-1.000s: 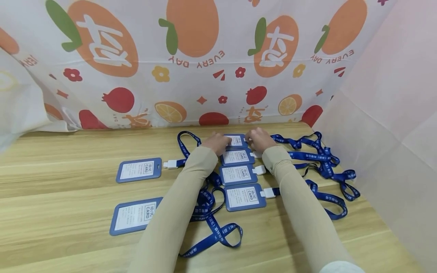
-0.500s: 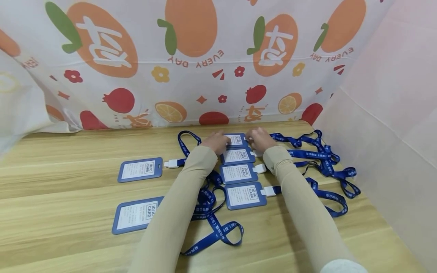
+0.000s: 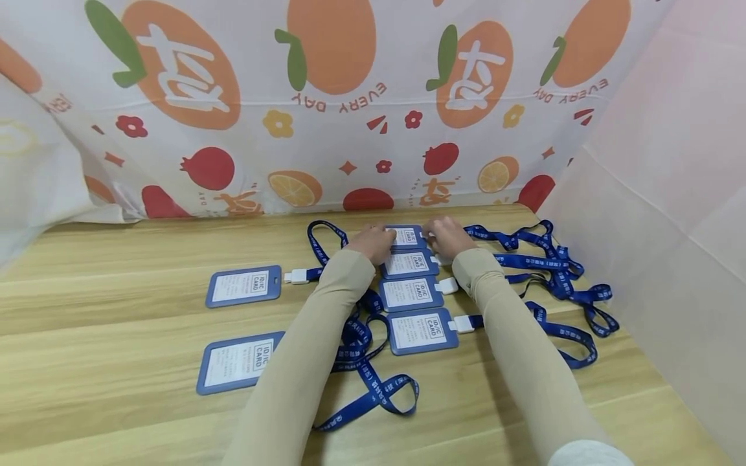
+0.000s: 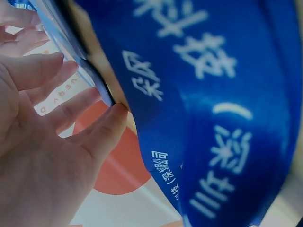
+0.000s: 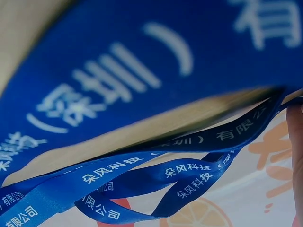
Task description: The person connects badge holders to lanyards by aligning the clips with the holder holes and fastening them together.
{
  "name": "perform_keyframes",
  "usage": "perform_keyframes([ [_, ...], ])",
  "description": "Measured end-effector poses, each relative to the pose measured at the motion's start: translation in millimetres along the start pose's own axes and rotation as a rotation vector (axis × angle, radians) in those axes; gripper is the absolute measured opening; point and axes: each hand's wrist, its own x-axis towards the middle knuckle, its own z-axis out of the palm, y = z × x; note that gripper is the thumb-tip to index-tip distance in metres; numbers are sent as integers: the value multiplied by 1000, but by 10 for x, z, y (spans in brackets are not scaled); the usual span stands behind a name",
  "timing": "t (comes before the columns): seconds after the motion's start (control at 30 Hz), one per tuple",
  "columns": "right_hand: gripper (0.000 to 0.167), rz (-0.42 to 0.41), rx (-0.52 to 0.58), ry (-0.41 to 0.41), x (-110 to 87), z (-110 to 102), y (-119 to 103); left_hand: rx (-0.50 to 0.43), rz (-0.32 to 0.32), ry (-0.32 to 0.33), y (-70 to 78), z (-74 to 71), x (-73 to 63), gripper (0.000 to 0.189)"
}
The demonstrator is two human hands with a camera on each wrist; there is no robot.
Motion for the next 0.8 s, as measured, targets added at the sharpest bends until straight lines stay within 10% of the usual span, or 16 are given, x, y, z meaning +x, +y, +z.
perform_keyframes([
  [0.8, 26, 25, 0, 20, 18, -28, -12, 48, -3, -15, 28, -15, -29, 46],
])
